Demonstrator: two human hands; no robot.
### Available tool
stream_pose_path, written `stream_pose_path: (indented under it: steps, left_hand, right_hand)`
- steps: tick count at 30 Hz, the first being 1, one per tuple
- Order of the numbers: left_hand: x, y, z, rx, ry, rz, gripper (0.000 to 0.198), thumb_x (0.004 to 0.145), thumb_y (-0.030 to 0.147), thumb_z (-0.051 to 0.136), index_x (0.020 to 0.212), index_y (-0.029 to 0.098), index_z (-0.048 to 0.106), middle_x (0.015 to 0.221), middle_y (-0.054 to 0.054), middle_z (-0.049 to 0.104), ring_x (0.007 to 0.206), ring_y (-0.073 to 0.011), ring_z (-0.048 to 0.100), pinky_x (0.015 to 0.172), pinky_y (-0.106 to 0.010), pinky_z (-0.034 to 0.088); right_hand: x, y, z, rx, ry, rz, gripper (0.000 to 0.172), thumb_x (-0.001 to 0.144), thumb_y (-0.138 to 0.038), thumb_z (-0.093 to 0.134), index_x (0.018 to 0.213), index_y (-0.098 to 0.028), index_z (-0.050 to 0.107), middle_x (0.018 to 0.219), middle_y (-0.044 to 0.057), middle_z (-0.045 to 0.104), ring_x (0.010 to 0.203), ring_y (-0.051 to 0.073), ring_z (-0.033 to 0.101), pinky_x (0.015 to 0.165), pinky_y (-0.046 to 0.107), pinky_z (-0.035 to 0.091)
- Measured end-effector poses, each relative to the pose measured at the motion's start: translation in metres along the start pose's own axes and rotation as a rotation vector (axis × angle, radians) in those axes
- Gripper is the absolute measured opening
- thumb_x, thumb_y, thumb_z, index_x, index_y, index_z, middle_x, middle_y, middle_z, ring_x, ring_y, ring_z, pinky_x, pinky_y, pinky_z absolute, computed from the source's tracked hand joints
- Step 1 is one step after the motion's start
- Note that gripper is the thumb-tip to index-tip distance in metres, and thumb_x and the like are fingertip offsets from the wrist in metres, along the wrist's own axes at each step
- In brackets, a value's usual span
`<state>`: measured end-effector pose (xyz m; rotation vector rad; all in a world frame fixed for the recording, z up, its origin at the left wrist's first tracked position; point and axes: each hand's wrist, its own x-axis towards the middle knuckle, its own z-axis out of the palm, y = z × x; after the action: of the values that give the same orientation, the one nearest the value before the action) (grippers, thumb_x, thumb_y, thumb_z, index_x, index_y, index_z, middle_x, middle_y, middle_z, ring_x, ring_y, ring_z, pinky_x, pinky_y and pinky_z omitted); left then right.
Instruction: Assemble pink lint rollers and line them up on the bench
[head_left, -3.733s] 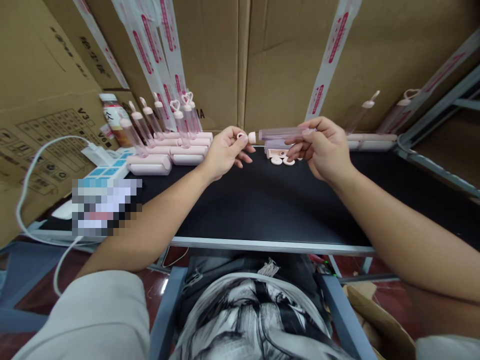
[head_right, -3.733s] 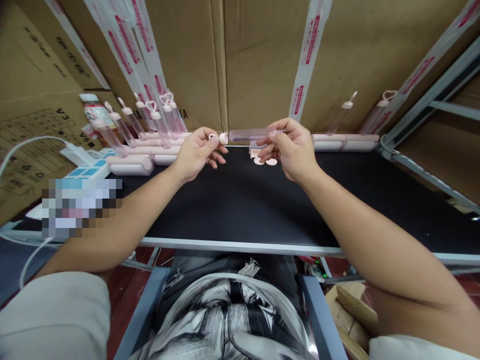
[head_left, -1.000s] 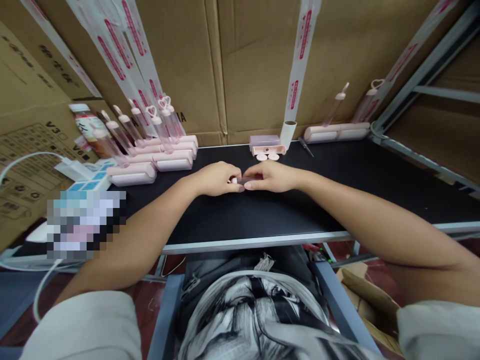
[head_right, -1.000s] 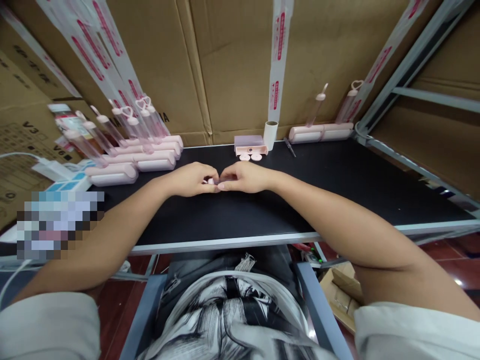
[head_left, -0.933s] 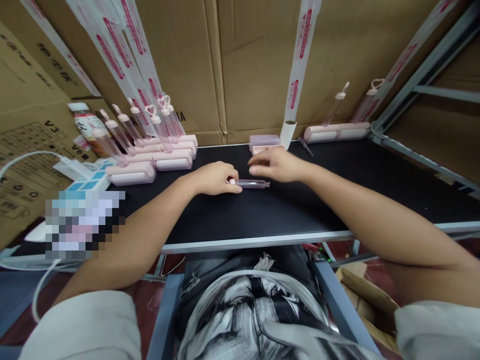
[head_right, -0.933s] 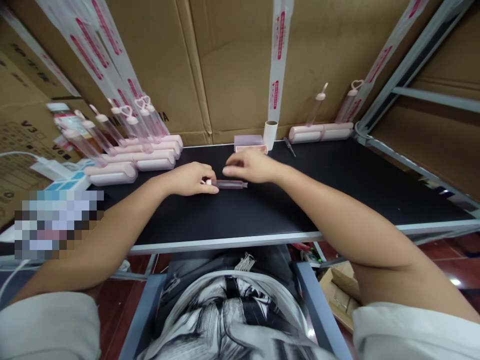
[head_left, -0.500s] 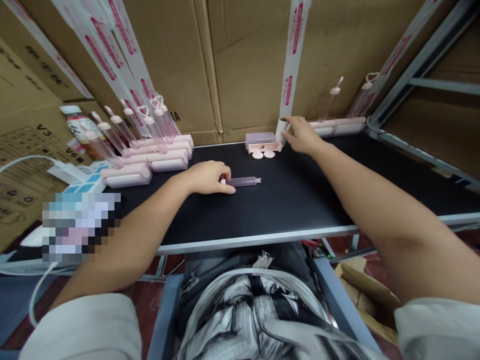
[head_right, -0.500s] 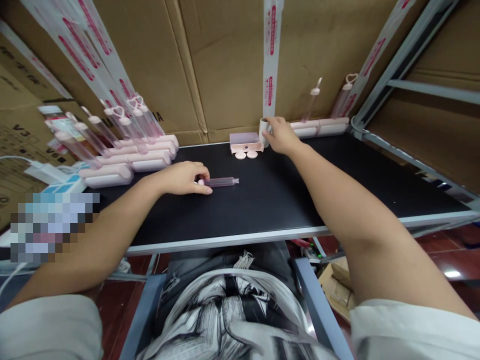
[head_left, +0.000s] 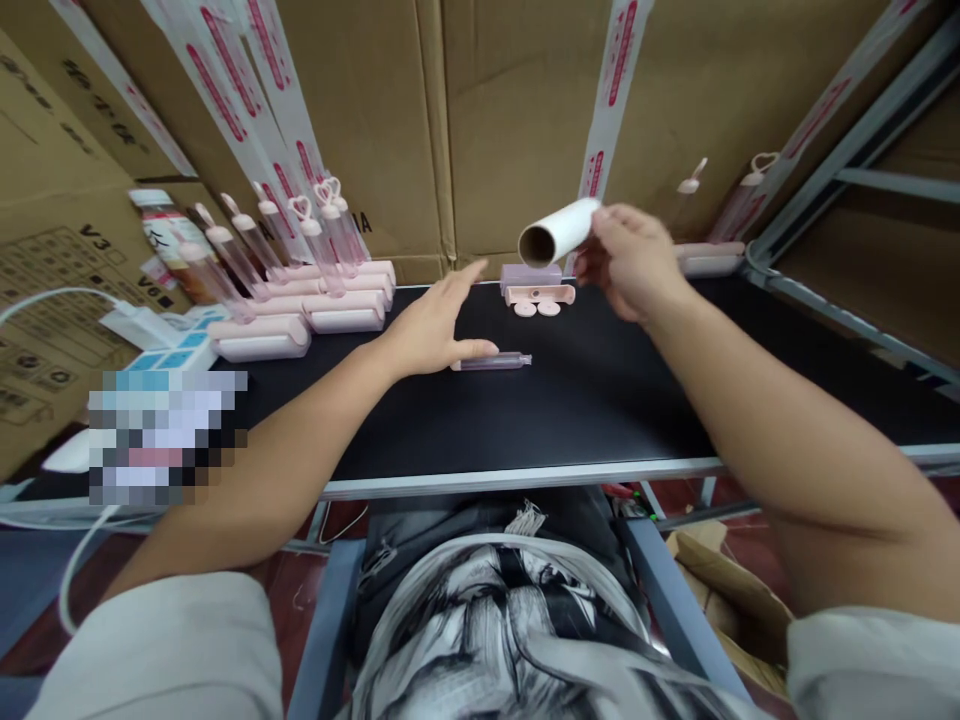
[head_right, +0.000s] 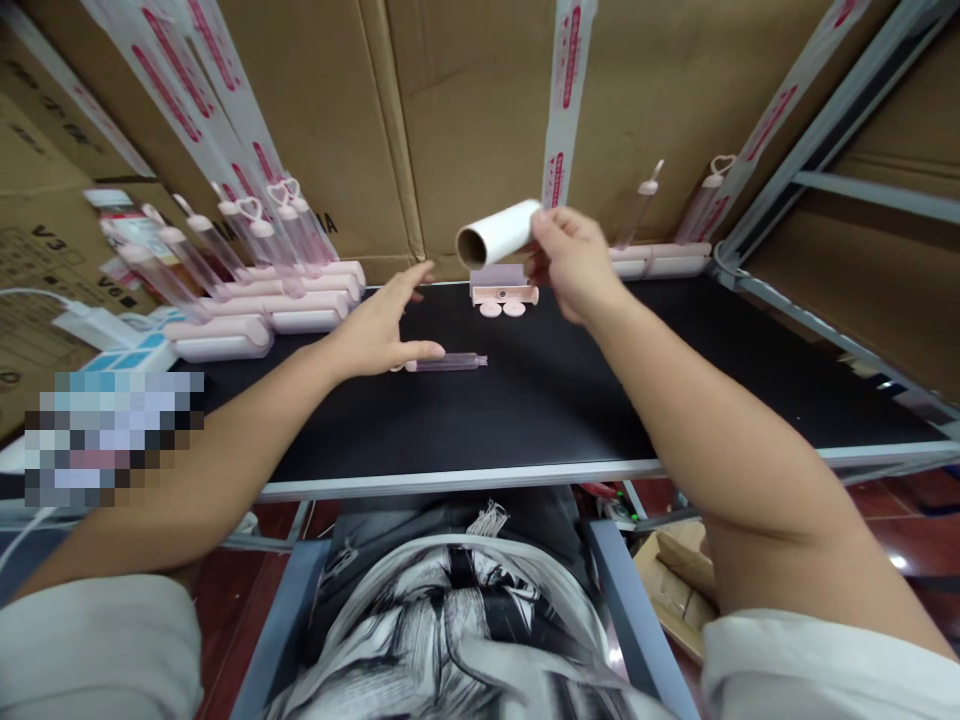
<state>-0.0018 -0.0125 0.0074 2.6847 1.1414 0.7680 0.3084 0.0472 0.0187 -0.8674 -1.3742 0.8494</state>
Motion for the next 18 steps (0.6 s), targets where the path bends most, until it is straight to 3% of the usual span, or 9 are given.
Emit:
stream_pose_path:
  steps: [3,5,7,9,11,13,15,18]
  left_hand:
    - [0.002,0.001,0.007,-0.07,0.184,0.168,0.109,0.089,0.07,0.079,0.175,0.03,0.027,0.177,-0.017,0.042,0.162,-0.0396,0.044,0.132,-0.058,0.038]
    - [0.003,0.006,0.009,-0.109,0.246,0.246,0.096,0.092,0.073,0.074,0.17,0.03,0.038,0.173,-0.016,0.048,0.16,-0.0384,0.048,0.131,-0.057,0.04]
    - [0.002,0.014,0.01,-0.138,0.284,0.278,0.079,0.097,0.071,0.069,0.16,0.027,0.052,0.162,-0.016,0.06,0.152,-0.0356,0.058,0.128,-0.054,0.045]
    - [0.001,0.02,0.008,-0.14,0.313,0.263,0.066,0.101,0.067,0.067,0.148,0.022,0.061,0.149,-0.016,0.069,0.14,-0.0327,0.066,0.122,-0.051,0.051]
    - [0.001,0.02,0.005,-0.108,0.334,0.219,0.059,0.1,0.064,0.069,0.139,0.02,0.067,0.139,-0.015,0.073,0.132,-0.0313,0.07,0.117,-0.049,0.053]
    - [0.002,0.014,0.003,-0.056,0.348,0.176,0.054,0.096,0.059,0.075,0.131,0.019,0.07,0.132,-0.013,0.075,0.126,-0.031,0.07,0.115,-0.049,0.054]
    - [0.003,0.003,0.001,-0.016,0.353,0.137,0.048,0.092,0.05,0.08,0.127,0.018,0.071,0.127,-0.012,0.076,0.122,-0.0309,0.07,0.114,-0.05,0.054]
    - [0.006,-0.013,0.003,0.033,0.328,0.045,0.046,0.088,0.038,0.082,0.128,0.017,0.071,0.127,-0.011,0.076,0.121,-0.0305,0.07,0.112,-0.049,0.055]
  right_hand:
    - [-0.036,-0.005,0.042,0.139,-0.295,0.197,0.054,0.092,-0.077,0.074,0.094,-0.025,0.059,0.075,0.001,0.07,0.053,0.013,0.057,0.048,0.028,0.043]
    - [-0.051,-0.004,0.058,0.157,-0.419,0.237,0.06,0.086,-0.081,0.077,0.093,-0.024,0.058,0.075,0.002,0.071,0.052,0.013,0.057,0.047,0.027,0.045]
    - [-0.055,0.0,0.061,0.096,-0.471,0.192,0.058,0.09,-0.081,0.073,0.094,-0.025,0.058,0.078,0.001,0.072,0.052,0.013,0.059,0.047,0.027,0.046]
    - [-0.049,0.008,0.052,-0.1,-0.445,0.058,0.043,0.099,-0.068,0.068,0.105,-0.025,0.061,0.089,0.002,0.077,0.055,0.014,0.063,0.051,0.028,0.049]
    - [-0.037,0.018,0.038,-0.396,-0.391,-0.093,0.024,0.104,-0.041,0.064,0.121,-0.025,0.064,0.108,0.006,0.082,0.068,0.018,0.072,0.065,0.032,0.058]
    - [-0.024,0.029,0.024,-0.669,-0.391,-0.152,0.037,0.098,-0.018,0.059,0.134,-0.02,0.065,0.127,0.014,0.082,0.1,0.026,0.08,0.092,0.041,0.062]
    - [-0.015,0.038,0.016,-0.857,-0.436,-0.147,0.054,0.091,-0.006,0.054,0.143,-0.016,0.064,0.141,0.018,0.078,0.128,0.032,0.075,0.112,0.048,0.056]
    - [-0.011,0.044,0.017,-0.996,-0.522,-0.124,0.065,0.09,-0.002,0.052,0.153,-0.014,0.061,0.151,0.017,0.073,0.14,0.034,0.069,0.12,0.049,0.052]
